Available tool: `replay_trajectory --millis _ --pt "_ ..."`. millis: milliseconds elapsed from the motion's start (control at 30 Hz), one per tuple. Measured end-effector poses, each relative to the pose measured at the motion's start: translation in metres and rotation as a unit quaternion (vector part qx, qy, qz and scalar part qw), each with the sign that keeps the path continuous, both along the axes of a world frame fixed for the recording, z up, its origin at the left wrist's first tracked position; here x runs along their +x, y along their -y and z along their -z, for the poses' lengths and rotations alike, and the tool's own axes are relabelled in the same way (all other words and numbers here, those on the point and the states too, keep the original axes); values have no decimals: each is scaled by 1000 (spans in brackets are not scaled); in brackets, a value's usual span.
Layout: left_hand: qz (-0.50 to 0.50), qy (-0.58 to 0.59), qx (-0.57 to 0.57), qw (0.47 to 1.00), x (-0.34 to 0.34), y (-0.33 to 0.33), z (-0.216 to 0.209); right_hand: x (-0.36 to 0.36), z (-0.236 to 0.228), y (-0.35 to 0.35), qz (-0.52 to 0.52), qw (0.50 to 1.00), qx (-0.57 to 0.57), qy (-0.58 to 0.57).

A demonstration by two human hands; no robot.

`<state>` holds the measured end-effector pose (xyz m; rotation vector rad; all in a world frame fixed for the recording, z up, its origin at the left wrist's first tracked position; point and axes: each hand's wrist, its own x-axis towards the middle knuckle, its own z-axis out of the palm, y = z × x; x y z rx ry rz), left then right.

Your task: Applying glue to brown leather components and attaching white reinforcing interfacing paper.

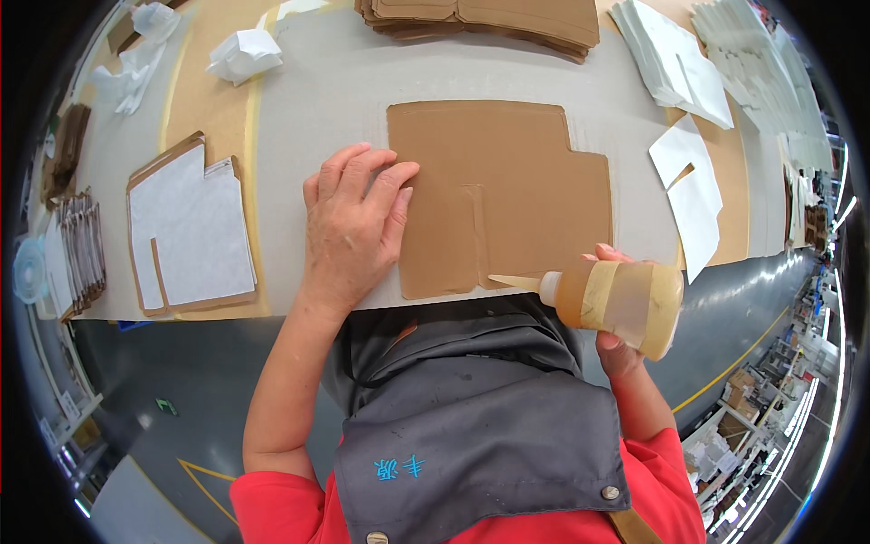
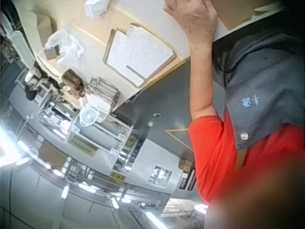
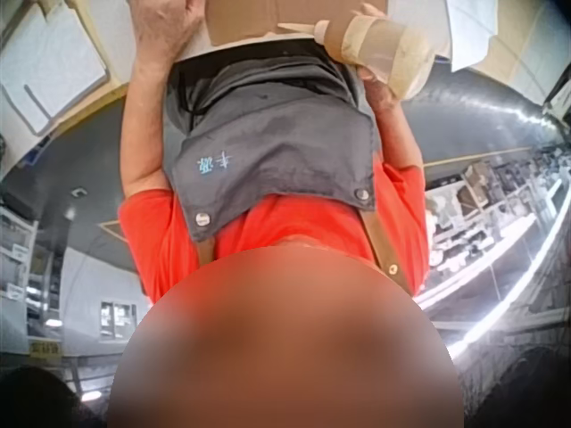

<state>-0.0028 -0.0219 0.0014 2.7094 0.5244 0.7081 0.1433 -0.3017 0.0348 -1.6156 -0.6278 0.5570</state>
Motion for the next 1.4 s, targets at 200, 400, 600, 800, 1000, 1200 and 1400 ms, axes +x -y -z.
replay_trajectory --millis 200,400,600,800,1000,1200,1400 --pt "-5 -2 -8 1000 0 1 -3 20 4 31 -112 973 9 199" --pt "-9 6 -28 1000 0 -2 -5 21 -12 64 153 978 18 140" --pt "-23 29 -38 999 -4 -4 1 26 -28 -12 128 977 124 -120" --pt "-30 30 -64 997 -2 -3 -2 26 -11 -64 37 995 62 -65" --pt "-30 24 -67 997 -3 -3 -3 27 -3 -70 19 996 57 -65" --pt "-20 32 -55 998 -2 -5 0 23 -6 -57 12 996 47 -73" --pt "-26 36 -51 998 -2 -3 -1 15 -5 -38 -3 997 25 -78"
